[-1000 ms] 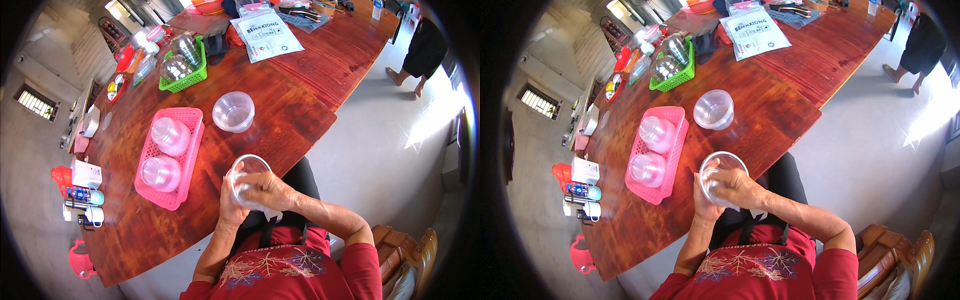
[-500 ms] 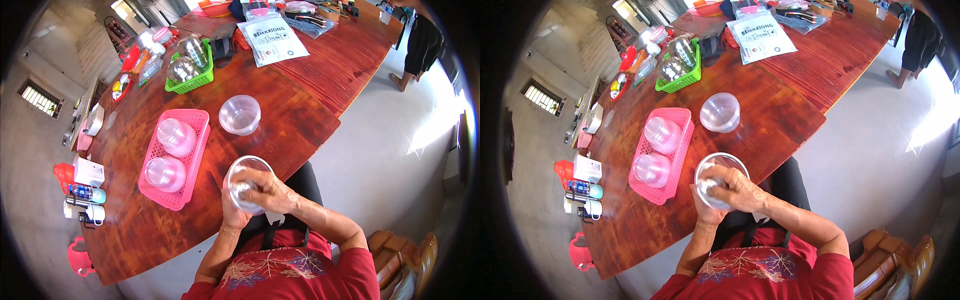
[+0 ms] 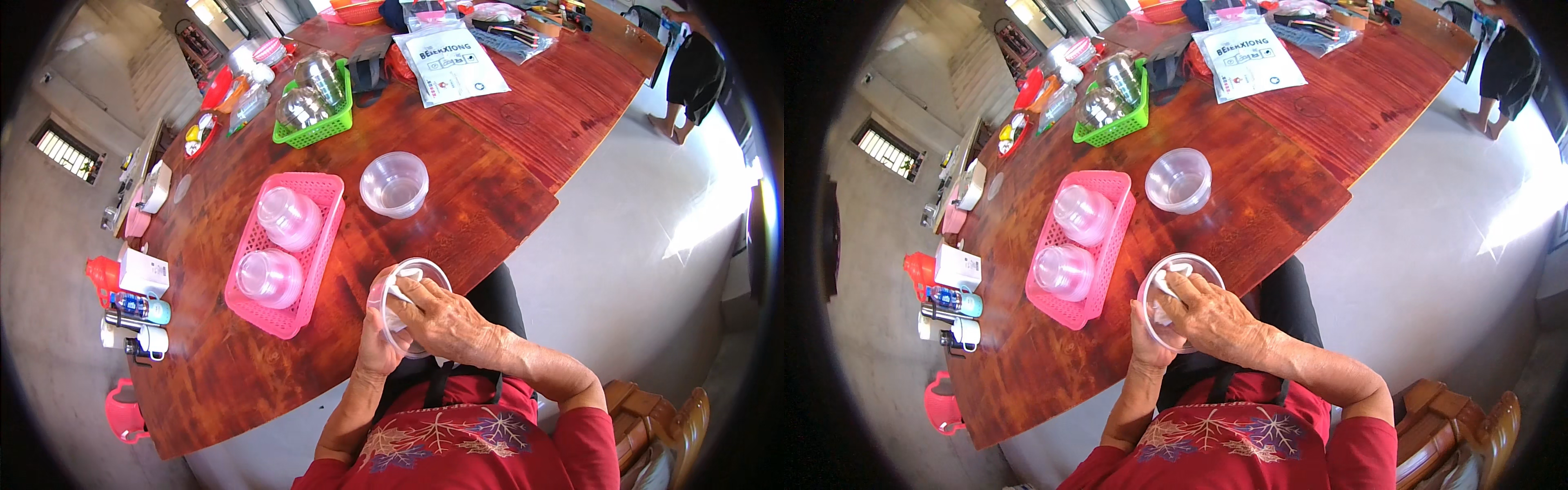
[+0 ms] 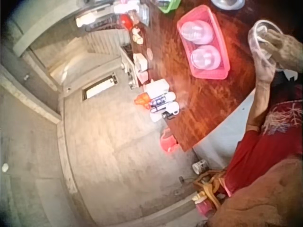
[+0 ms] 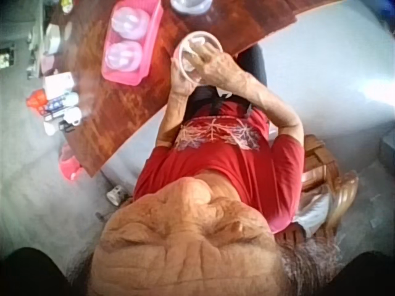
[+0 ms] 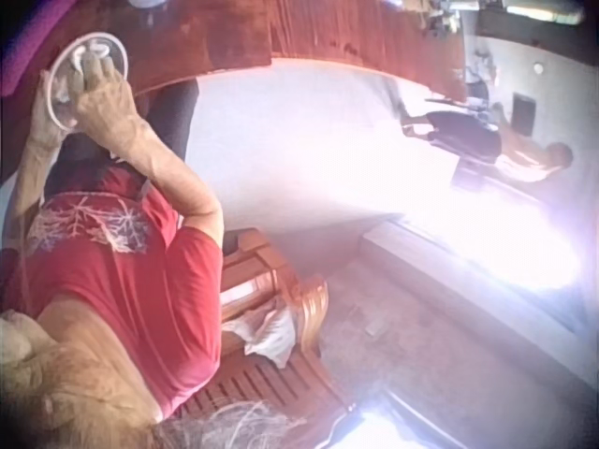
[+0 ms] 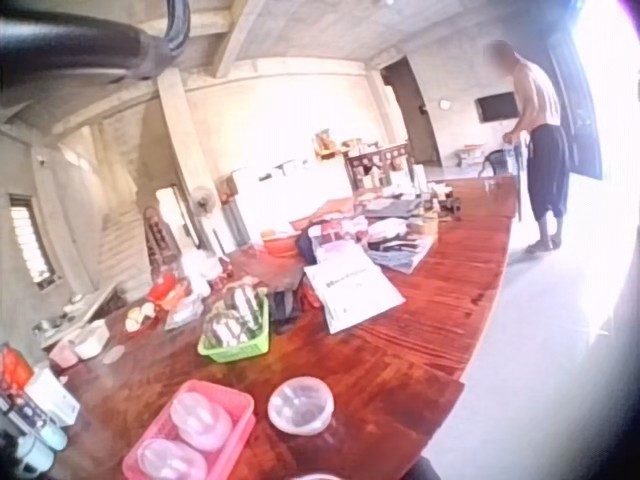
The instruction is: The person wipes the inside and outside of clear plastic containers using a white cloth. They handle the containers one at a time, wiping them thoroughly before placing them into a pink plastic basket on the table.
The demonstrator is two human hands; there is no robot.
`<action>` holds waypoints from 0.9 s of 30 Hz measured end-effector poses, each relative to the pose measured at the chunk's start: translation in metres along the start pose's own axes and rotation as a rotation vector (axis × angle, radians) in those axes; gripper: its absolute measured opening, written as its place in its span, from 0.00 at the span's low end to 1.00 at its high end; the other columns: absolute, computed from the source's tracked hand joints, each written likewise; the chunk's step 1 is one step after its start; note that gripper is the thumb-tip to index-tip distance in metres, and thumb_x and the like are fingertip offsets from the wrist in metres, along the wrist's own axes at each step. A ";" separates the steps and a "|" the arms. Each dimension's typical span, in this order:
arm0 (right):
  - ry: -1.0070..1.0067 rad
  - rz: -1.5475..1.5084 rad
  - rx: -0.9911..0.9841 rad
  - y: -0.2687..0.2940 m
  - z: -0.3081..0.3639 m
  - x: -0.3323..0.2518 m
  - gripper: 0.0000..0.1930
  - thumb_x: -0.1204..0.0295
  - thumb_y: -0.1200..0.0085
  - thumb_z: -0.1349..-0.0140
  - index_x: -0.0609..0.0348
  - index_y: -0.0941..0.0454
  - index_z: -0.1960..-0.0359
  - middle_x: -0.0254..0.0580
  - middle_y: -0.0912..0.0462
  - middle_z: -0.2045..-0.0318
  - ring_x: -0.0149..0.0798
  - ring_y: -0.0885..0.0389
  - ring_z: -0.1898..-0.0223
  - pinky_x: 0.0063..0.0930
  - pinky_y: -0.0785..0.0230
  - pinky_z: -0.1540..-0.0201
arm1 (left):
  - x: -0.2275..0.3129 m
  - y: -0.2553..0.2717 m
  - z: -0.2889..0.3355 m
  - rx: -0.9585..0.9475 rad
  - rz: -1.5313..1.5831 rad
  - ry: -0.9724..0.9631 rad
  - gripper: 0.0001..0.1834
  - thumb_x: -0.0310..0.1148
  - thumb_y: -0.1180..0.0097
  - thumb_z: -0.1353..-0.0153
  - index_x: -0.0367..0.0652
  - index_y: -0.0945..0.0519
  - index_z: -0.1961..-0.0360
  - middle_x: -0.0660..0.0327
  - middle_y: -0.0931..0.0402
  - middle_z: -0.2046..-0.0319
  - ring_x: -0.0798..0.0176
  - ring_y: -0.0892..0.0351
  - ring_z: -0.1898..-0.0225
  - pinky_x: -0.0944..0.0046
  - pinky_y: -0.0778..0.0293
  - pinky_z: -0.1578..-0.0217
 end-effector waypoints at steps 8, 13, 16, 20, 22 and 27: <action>-0.077 -0.504 -0.194 -0.010 0.010 0.004 0.22 0.76 0.40 0.50 0.56 0.27 0.51 0.50 0.28 0.54 0.53 0.25 0.54 0.42 0.27 0.54 | -0.008 0.016 -0.009 -0.117 -0.111 0.063 0.47 0.66 0.48 0.46 0.46 0.45 0.35 0.55 0.33 0.44 0.57 0.30 0.43 0.55 0.27 0.47; -0.106 -0.459 0.181 0.003 -0.007 0.003 0.20 0.78 0.43 0.53 0.60 0.24 0.55 0.53 0.27 0.54 0.53 0.24 0.57 0.40 0.30 0.51 | -0.009 0.015 -0.004 -0.040 -0.020 0.043 0.48 0.69 0.51 0.46 0.44 0.43 0.35 0.56 0.33 0.44 0.58 0.31 0.42 0.54 0.32 0.43; -0.024 0.109 0.120 -0.004 -0.002 -0.002 0.20 0.75 0.43 0.55 0.64 0.25 0.56 0.55 0.27 0.56 0.51 0.22 0.58 0.35 0.27 0.54 | -0.011 0.009 -0.003 0.036 -0.062 -0.032 0.48 0.66 0.46 0.47 0.44 0.43 0.36 0.57 0.34 0.43 0.60 0.33 0.41 0.57 0.33 0.42; -0.182 0.350 -0.220 -0.016 0.003 0.003 0.18 0.72 0.44 0.56 0.65 0.22 0.60 0.52 0.26 0.63 0.43 0.19 0.65 0.29 0.22 0.74 | -0.008 0.009 -0.007 -0.041 -0.135 -0.053 0.49 0.61 0.38 0.50 0.44 0.44 0.35 0.58 0.34 0.43 0.62 0.33 0.41 0.59 0.33 0.42; -0.156 0.296 -0.167 -0.021 0.008 0.005 0.12 0.73 0.44 0.54 0.66 0.22 0.67 0.52 0.24 0.65 0.42 0.19 0.70 0.30 0.26 0.81 | -0.009 0.014 -0.007 -0.070 -0.217 -0.062 0.50 0.62 0.39 0.51 0.45 0.45 0.35 0.54 0.35 0.40 0.56 0.34 0.39 0.55 0.33 0.41; -0.204 -0.456 -0.278 -0.015 0.008 0.012 0.07 0.72 0.46 0.46 0.63 0.23 0.68 0.49 0.23 0.69 0.46 0.22 0.70 0.34 0.26 0.70 | -0.007 0.013 -0.009 -0.162 -0.263 -0.059 0.53 0.68 0.43 0.51 0.46 0.46 0.34 0.43 0.34 0.45 0.50 0.30 0.44 0.51 0.30 0.44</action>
Point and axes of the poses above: each hand's wrist, its own z-axis away from the middle knuckle, its own y-axis out of the back of the hand, x = y × z, the point moved 3 cm from there along -z, towards the middle knuckle
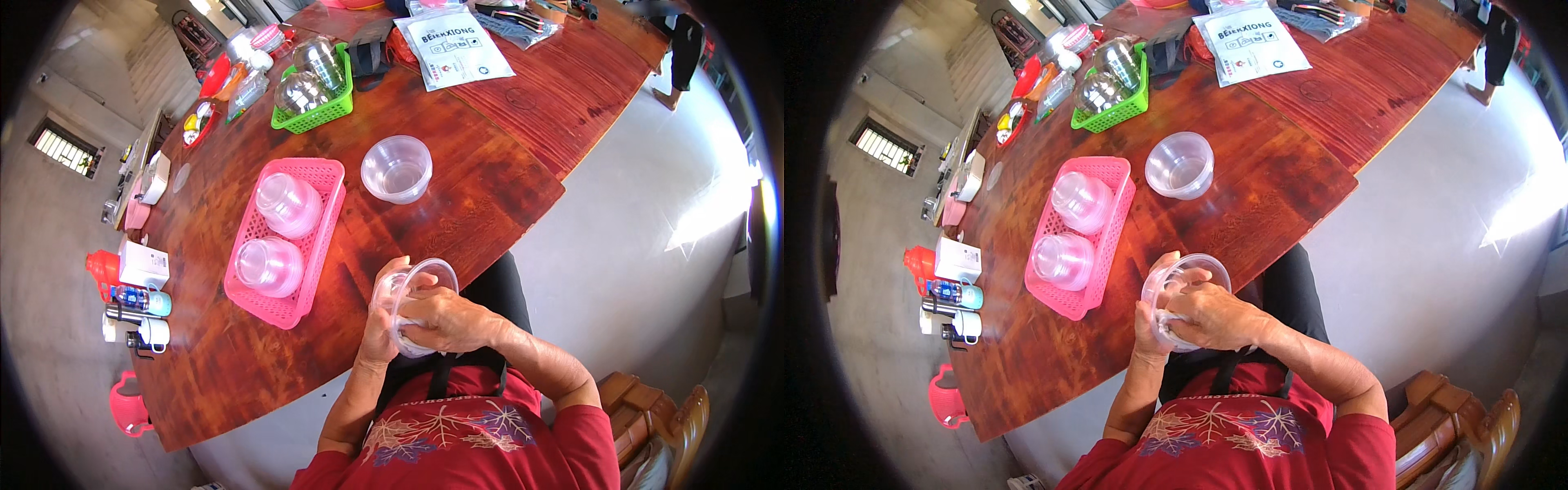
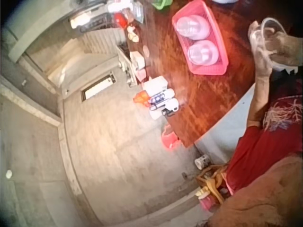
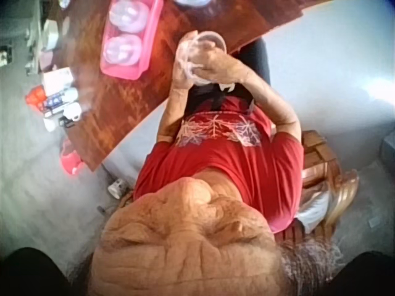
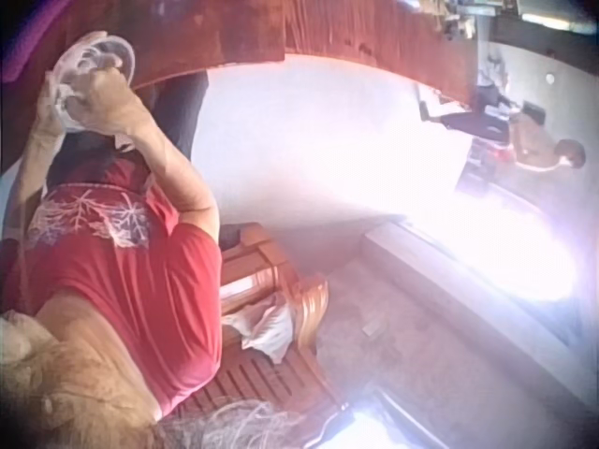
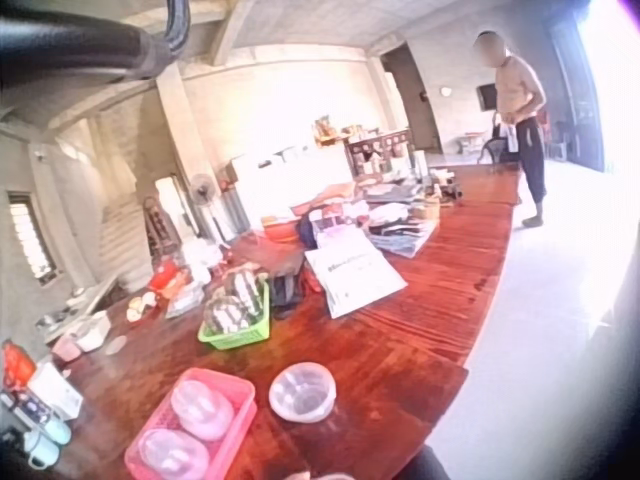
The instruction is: The person wipes the inside and outside of clear plastic containers using a white cloth. They handle the containers one at a time, wiping them thoroughly before placing them into a pink plastic basket on the table.
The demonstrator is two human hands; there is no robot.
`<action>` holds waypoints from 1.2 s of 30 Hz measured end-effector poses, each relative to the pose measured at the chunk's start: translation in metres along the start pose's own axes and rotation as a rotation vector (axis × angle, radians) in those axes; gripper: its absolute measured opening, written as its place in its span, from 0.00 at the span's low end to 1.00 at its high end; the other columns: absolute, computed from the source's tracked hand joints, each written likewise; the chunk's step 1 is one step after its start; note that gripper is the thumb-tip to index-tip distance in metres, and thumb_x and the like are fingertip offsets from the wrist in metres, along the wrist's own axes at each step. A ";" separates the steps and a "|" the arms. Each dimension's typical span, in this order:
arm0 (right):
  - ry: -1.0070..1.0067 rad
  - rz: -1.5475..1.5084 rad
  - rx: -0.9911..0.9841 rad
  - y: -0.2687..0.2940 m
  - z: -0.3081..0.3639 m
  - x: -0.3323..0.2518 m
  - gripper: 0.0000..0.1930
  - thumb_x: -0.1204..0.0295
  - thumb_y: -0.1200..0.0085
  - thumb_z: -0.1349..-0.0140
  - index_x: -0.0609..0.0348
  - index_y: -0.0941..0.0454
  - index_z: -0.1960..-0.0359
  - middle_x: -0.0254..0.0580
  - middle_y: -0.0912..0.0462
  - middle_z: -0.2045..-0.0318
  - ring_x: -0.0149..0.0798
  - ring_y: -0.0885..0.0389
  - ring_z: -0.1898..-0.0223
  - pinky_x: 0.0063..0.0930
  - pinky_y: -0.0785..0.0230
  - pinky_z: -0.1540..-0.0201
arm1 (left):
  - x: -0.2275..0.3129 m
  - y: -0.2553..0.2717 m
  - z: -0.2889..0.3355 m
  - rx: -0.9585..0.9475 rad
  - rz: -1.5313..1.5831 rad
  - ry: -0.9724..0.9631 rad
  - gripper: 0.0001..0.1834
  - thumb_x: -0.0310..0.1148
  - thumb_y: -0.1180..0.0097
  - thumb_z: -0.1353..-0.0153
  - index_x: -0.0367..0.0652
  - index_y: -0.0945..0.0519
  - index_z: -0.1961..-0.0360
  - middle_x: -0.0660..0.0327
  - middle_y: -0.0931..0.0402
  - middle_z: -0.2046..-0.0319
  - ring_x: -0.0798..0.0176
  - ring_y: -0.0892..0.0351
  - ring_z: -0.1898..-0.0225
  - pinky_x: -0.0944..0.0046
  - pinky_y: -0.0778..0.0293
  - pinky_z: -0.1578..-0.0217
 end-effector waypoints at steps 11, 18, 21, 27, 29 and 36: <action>0.043 -0.018 0.611 0.063 0.015 -0.006 0.17 0.80 0.44 0.48 0.61 0.25 0.54 0.48 0.24 0.61 0.47 0.21 0.61 0.32 0.26 0.61 | 0.008 0.009 -0.003 0.083 0.314 0.075 0.46 0.68 0.50 0.47 0.51 0.45 0.35 0.50 0.35 0.42 0.48 0.23 0.54 0.41 0.21 0.61; -0.018 0.690 0.485 0.028 0.006 0.008 0.22 0.74 0.42 0.55 0.66 0.28 0.55 0.50 0.28 0.64 0.46 0.21 0.68 0.32 0.23 0.71 | 0.005 -0.005 -0.006 0.138 0.251 0.025 0.44 0.60 0.47 0.43 0.47 0.47 0.34 0.50 0.36 0.42 0.48 0.24 0.51 0.47 0.18 0.62; -0.048 0.755 0.403 0.011 0.015 0.014 0.18 0.74 0.45 0.53 0.65 0.27 0.58 0.53 0.28 0.63 0.46 0.20 0.71 0.34 0.23 0.73 | -0.001 0.001 -0.002 0.200 0.219 -0.003 0.43 0.57 0.45 0.42 0.46 0.47 0.34 0.48 0.33 0.45 0.50 0.24 0.51 0.54 0.19 0.59; 0.053 -0.106 0.176 0.013 0.018 0.003 0.18 0.79 0.44 0.49 0.58 0.26 0.54 0.48 0.23 0.60 0.51 0.21 0.58 0.37 0.25 0.58 | -0.003 0.004 -0.001 0.120 0.186 0.001 0.45 0.60 0.45 0.44 0.44 0.46 0.34 0.43 0.33 0.46 0.49 0.25 0.49 0.53 0.23 0.51; 0.024 -0.220 0.354 0.021 0.013 -0.002 0.19 0.81 0.45 0.49 0.58 0.27 0.52 0.49 0.23 0.60 0.52 0.22 0.58 0.37 0.27 0.55 | -0.003 0.008 -0.004 0.159 0.119 -0.037 0.47 0.63 0.45 0.46 0.45 0.45 0.34 0.48 0.34 0.44 0.52 0.29 0.44 0.52 0.28 0.46; -0.010 -0.068 0.363 -0.001 -0.002 0.008 0.19 0.81 0.50 0.48 0.61 0.31 0.51 0.56 0.28 0.59 0.58 0.24 0.63 0.42 0.29 0.61 | 0.000 -0.007 0.005 0.172 0.053 -0.054 0.47 0.58 0.42 0.45 0.47 0.49 0.33 0.58 0.38 0.41 0.60 0.37 0.39 0.59 0.37 0.40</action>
Point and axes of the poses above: each hand's wrist, its own z-axis away from the middle knuckle, its own y-axis out of the back of the hand, x = y × z, the point moved 3 cm from there along -z, towards the middle knuckle
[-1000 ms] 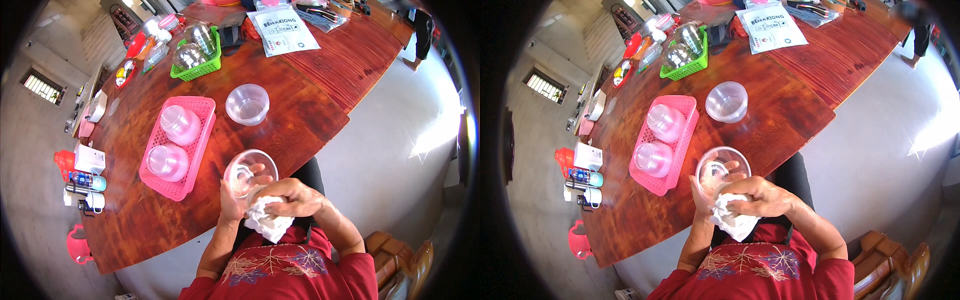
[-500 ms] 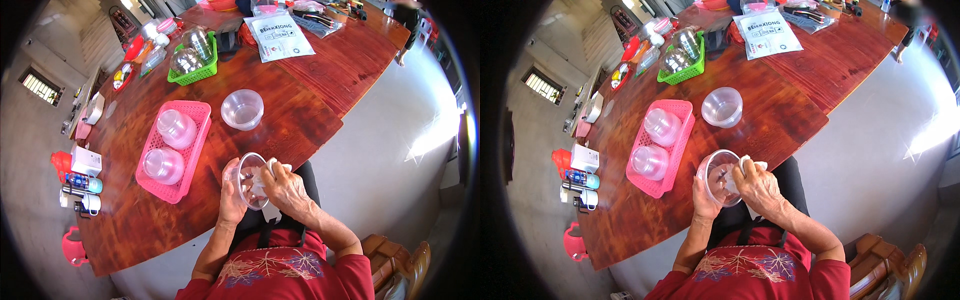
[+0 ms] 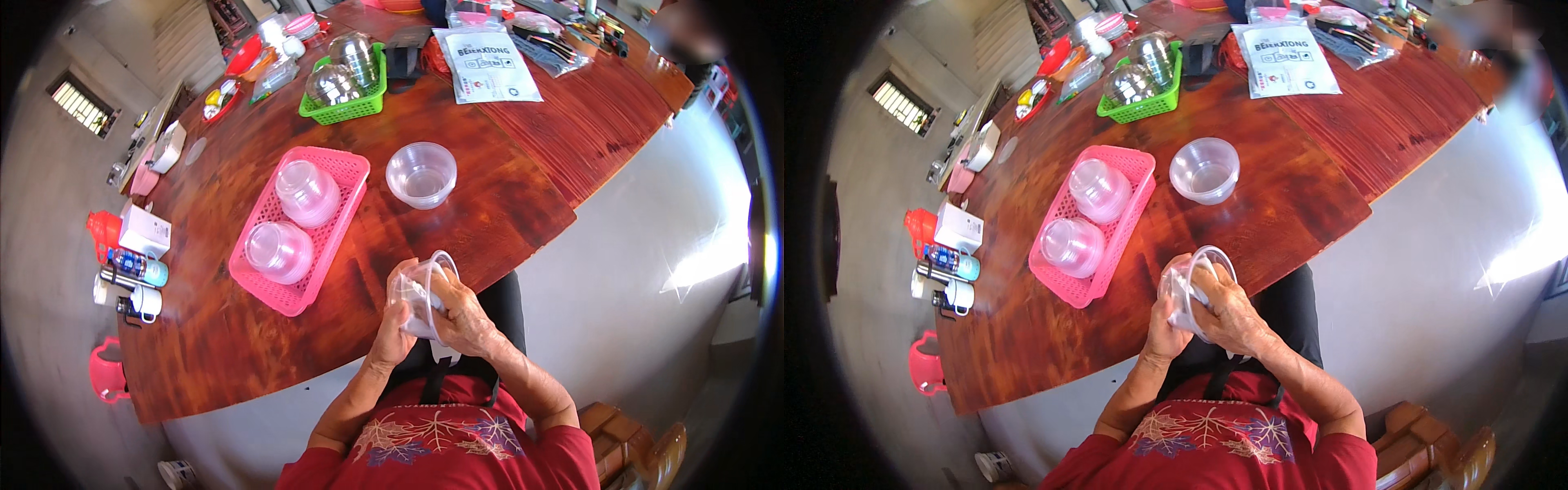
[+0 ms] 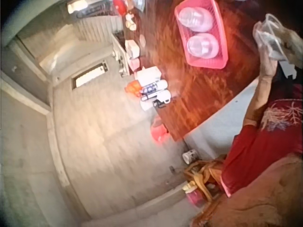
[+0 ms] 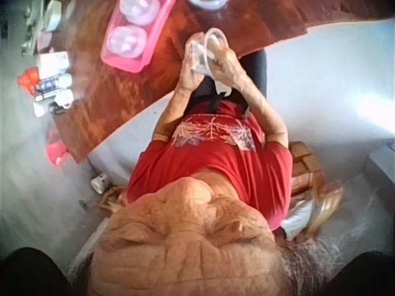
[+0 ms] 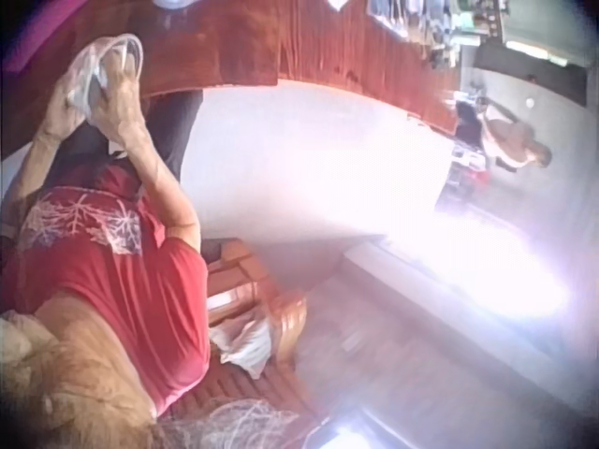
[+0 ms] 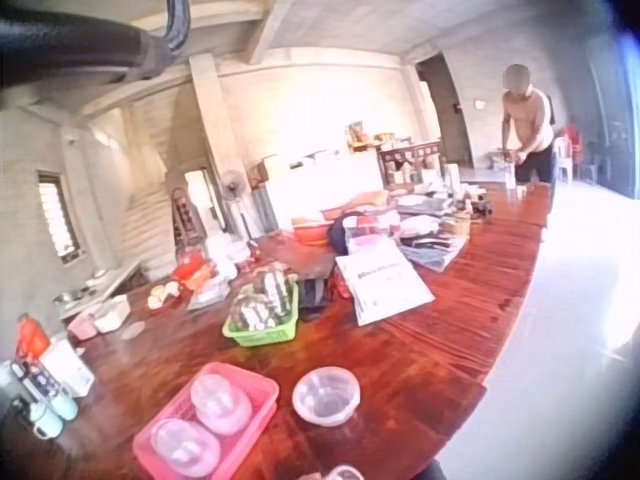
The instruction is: The person wipes the inside and outside of clear plastic containers using a white cloth. They handle the containers one at a time, wiping them thoroughly before placing them into a pink plastic basket on the table.
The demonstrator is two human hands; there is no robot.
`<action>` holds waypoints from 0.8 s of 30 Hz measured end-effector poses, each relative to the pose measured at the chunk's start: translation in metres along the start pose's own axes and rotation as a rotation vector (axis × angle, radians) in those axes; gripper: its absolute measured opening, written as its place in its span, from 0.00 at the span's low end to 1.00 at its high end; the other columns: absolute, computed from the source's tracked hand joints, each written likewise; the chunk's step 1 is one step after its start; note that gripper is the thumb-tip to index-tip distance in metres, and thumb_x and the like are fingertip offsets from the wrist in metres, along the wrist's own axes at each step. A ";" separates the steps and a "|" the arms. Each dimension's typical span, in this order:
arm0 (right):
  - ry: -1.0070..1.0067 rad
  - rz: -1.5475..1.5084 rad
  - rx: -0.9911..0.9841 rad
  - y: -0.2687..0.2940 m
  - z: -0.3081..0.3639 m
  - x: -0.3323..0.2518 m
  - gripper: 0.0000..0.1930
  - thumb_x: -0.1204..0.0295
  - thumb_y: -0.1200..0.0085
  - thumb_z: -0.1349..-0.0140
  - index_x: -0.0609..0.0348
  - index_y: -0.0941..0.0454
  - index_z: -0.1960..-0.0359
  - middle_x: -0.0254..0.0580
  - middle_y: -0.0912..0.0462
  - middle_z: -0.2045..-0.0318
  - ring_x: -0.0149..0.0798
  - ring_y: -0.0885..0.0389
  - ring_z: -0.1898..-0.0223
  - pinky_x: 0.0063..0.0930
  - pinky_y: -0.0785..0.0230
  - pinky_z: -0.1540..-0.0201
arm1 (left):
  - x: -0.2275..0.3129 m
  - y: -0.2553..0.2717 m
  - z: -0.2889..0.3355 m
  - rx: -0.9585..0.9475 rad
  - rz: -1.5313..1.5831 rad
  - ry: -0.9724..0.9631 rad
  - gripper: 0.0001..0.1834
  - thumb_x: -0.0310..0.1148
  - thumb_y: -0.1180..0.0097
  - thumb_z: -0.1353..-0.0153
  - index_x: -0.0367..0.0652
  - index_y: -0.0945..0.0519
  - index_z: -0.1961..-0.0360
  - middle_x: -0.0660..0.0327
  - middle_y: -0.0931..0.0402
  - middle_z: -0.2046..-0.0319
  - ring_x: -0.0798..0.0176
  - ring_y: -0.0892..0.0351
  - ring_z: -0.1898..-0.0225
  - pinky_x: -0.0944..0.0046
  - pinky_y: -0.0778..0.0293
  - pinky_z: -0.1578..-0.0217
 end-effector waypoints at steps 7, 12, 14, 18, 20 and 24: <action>0.018 -0.231 -0.511 0.026 0.007 -0.007 0.23 0.84 0.51 0.51 0.60 0.26 0.49 0.49 0.21 0.66 0.47 0.20 0.63 0.36 0.27 0.60 | -0.004 0.006 0.006 -0.054 -0.054 0.080 0.46 0.57 0.41 0.45 0.45 0.47 0.34 0.50 0.34 0.45 0.57 0.27 0.48 0.59 0.30 0.46; -0.151 -0.578 -0.616 0.052 0.011 -0.016 0.18 0.86 0.51 0.56 0.68 0.21 0.59 0.48 0.19 0.60 0.41 0.19 0.57 0.30 0.29 0.55 | 0.015 0.018 0.005 -0.022 0.016 0.061 0.42 0.54 0.43 0.43 0.50 0.48 0.34 0.49 0.36 0.46 0.50 0.25 0.51 0.62 0.21 0.65; -0.080 -0.814 -0.442 0.055 0.010 -0.022 0.19 0.84 0.48 0.54 0.67 0.22 0.56 0.48 0.20 0.60 0.38 0.21 0.57 0.29 0.29 0.55 | 0.021 0.021 0.005 -0.050 0.038 0.032 0.39 0.49 0.44 0.40 0.50 0.48 0.34 0.53 0.37 0.46 0.56 0.25 0.51 0.61 0.21 0.63; -0.319 -0.819 0.068 0.058 0.012 0.012 0.16 0.76 0.46 0.44 0.66 0.25 0.53 0.42 0.21 0.57 0.33 0.22 0.56 0.26 0.30 0.52 | 0.022 0.019 0.008 -0.099 0.225 0.004 0.41 0.49 0.41 0.42 0.48 0.47 0.34 0.50 0.36 0.43 0.48 0.26 0.49 0.57 0.20 0.60; -0.327 -0.804 0.196 0.043 0.002 0.012 0.16 0.76 0.47 0.42 0.64 0.26 0.51 0.39 0.21 0.57 0.33 0.23 0.56 0.25 0.31 0.51 | 0.017 0.014 0.008 -0.118 0.322 -0.001 0.43 0.49 0.39 0.43 0.45 0.48 0.34 0.49 0.36 0.43 0.47 0.26 0.48 0.54 0.20 0.59; -0.387 -0.775 0.120 0.014 0.006 0.027 0.19 0.72 0.45 0.38 0.61 0.31 0.46 0.33 0.22 0.58 0.27 0.25 0.57 0.24 0.30 0.52 | 0.007 0.003 0.010 -0.114 0.294 -0.025 0.47 0.52 0.37 0.47 0.45 0.48 0.34 0.49 0.40 0.39 0.51 0.31 0.43 0.54 0.21 0.56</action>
Point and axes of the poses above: each hand's wrist, its own z-axis away from the middle knuckle, its own y-axis out of the back of the hand, x = y × z, the point moved 3 cm from there along -z, towards the middle knuckle
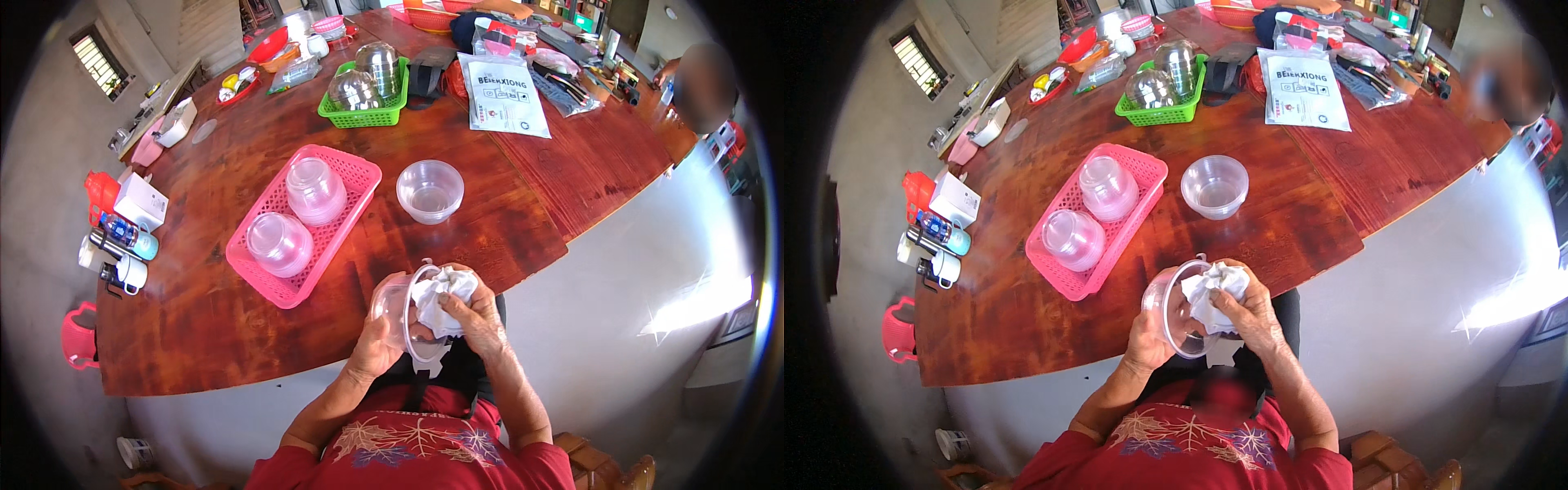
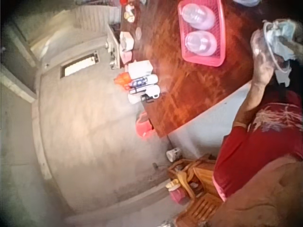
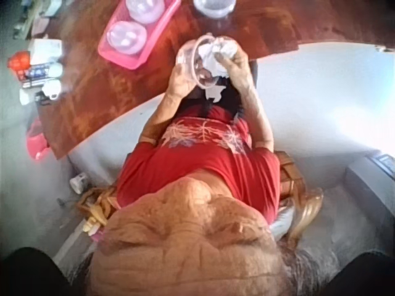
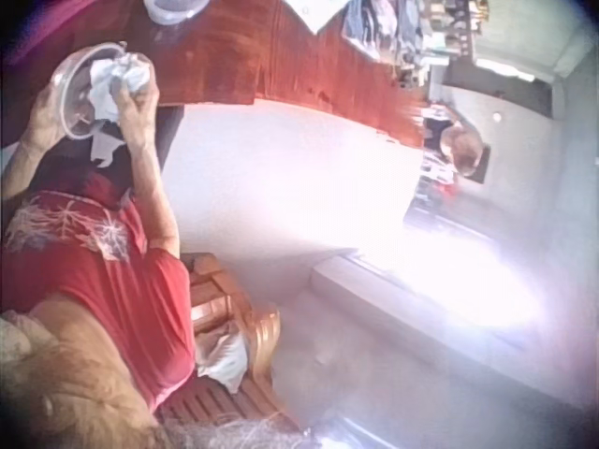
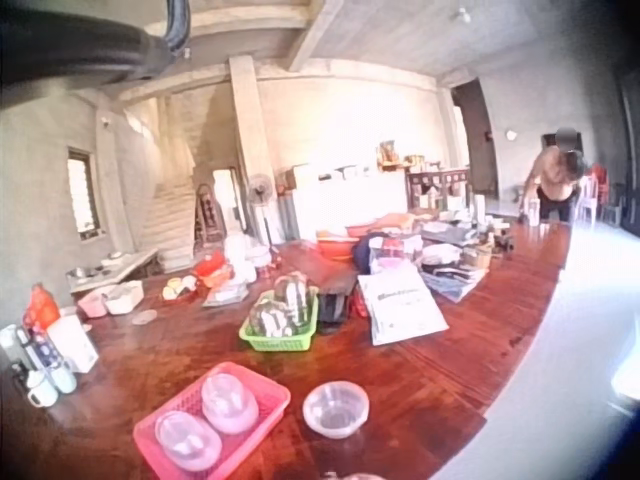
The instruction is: The person wipes the inside and outside of clear plastic containers using a white cloth. They handle the containers one at a time, wiping them thoroughly before placing them into a pink plastic basket on the table.
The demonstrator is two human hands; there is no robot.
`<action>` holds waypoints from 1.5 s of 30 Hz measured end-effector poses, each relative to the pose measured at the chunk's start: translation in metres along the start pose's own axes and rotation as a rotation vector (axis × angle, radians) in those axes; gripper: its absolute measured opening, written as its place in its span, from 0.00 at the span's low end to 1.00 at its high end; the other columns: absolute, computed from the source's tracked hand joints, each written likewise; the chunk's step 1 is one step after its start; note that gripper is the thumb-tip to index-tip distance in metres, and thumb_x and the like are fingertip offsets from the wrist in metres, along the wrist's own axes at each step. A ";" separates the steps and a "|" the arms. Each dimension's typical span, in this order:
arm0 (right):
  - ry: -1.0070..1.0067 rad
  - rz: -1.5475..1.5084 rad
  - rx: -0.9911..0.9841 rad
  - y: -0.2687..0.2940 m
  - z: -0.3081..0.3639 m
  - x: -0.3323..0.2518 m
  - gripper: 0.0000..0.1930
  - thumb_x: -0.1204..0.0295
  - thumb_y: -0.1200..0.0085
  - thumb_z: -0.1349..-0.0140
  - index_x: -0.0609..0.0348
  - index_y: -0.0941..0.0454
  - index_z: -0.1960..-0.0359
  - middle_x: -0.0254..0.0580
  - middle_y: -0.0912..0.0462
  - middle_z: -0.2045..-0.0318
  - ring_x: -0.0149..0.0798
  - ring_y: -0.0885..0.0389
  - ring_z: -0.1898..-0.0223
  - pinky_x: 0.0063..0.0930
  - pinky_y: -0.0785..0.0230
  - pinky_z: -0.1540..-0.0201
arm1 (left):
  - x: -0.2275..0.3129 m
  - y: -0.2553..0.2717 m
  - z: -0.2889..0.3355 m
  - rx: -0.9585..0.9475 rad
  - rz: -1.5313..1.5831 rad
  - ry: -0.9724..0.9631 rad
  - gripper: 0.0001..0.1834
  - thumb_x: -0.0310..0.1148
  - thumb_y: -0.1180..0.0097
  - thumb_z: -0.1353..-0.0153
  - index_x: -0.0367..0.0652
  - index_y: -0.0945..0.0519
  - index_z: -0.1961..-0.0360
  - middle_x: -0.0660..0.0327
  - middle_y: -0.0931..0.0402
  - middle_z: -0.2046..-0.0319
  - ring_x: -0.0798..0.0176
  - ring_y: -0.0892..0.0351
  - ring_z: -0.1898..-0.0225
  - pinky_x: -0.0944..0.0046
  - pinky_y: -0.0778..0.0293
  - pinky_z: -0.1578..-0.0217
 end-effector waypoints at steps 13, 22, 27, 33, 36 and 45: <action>-0.194 0.579 -0.106 -0.010 0.036 0.014 0.12 0.69 0.53 0.34 0.64 0.26 0.56 0.34 0.21 0.70 0.26 0.27 0.68 0.24 0.32 0.65 | 0.010 0.006 0.008 0.057 -0.598 -0.288 0.48 0.36 0.31 0.52 0.48 0.48 0.33 0.53 0.42 0.40 0.58 0.32 0.47 0.63 0.28 0.53; -0.172 0.252 -0.110 0.016 0.042 -0.002 0.13 0.78 0.51 0.37 0.65 0.28 0.50 0.39 0.18 0.60 0.30 0.20 0.59 0.24 0.27 0.56 | 0.127 -0.007 0.014 0.369 -1.262 -0.640 0.51 0.35 0.24 0.62 0.39 0.41 0.37 0.51 0.44 0.38 0.54 0.41 0.37 0.55 0.36 0.42; -0.049 0.305 0.046 0.022 0.021 -0.004 0.09 0.77 0.50 0.38 0.64 0.25 0.57 0.33 0.21 0.67 0.25 0.24 0.65 0.22 0.30 0.62 | 0.186 0.012 0.004 0.677 -1.882 -0.799 0.50 0.39 0.26 0.64 0.49 0.38 0.37 0.50 0.42 0.41 0.46 0.41 0.39 0.48 0.34 0.43; 0.110 0.504 0.114 0.030 -0.014 0.005 0.10 0.76 0.50 0.38 0.65 0.25 0.57 0.35 0.20 0.68 0.27 0.24 0.65 0.24 0.30 0.60 | 0.196 0.064 -0.006 0.819 -2.089 -0.575 0.51 0.41 0.26 0.64 0.55 0.38 0.35 0.49 0.42 0.41 0.43 0.41 0.39 0.46 0.36 0.43; 0.197 0.754 0.192 0.035 -0.024 0.002 0.11 0.74 0.47 0.42 0.62 0.25 0.57 0.46 0.20 0.68 0.38 0.20 0.65 0.32 0.29 0.59 | 0.192 0.077 -0.013 0.811 -2.173 -0.456 0.53 0.43 0.27 0.64 0.57 0.40 0.34 0.48 0.43 0.40 0.44 0.41 0.38 0.47 0.37 0.42; 0.402 1.093 0.288 0.050 -0.040 0.019 0.14 0.73 0.46 0.48 0.60 0.27 0.58 0.51 0.22 0.64 0.56 0.22 0.61 0.42 0.29 0.60 | 0.192 0.091 -0.021 0.805 -2.151 -0.325 0.52 0.43 0.27 0.63 0.58 0.41 0.33 0.49 0.45 0.38 0.45 0.44 0.36 0.47 0.39 0.40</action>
Point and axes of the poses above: each hand's wrist, its own z-axis away from the middle knuckle, its own y-axis out of the back of the hand, x = y × z, the point moved 3 cm from there along -z, towards the middle knuckle
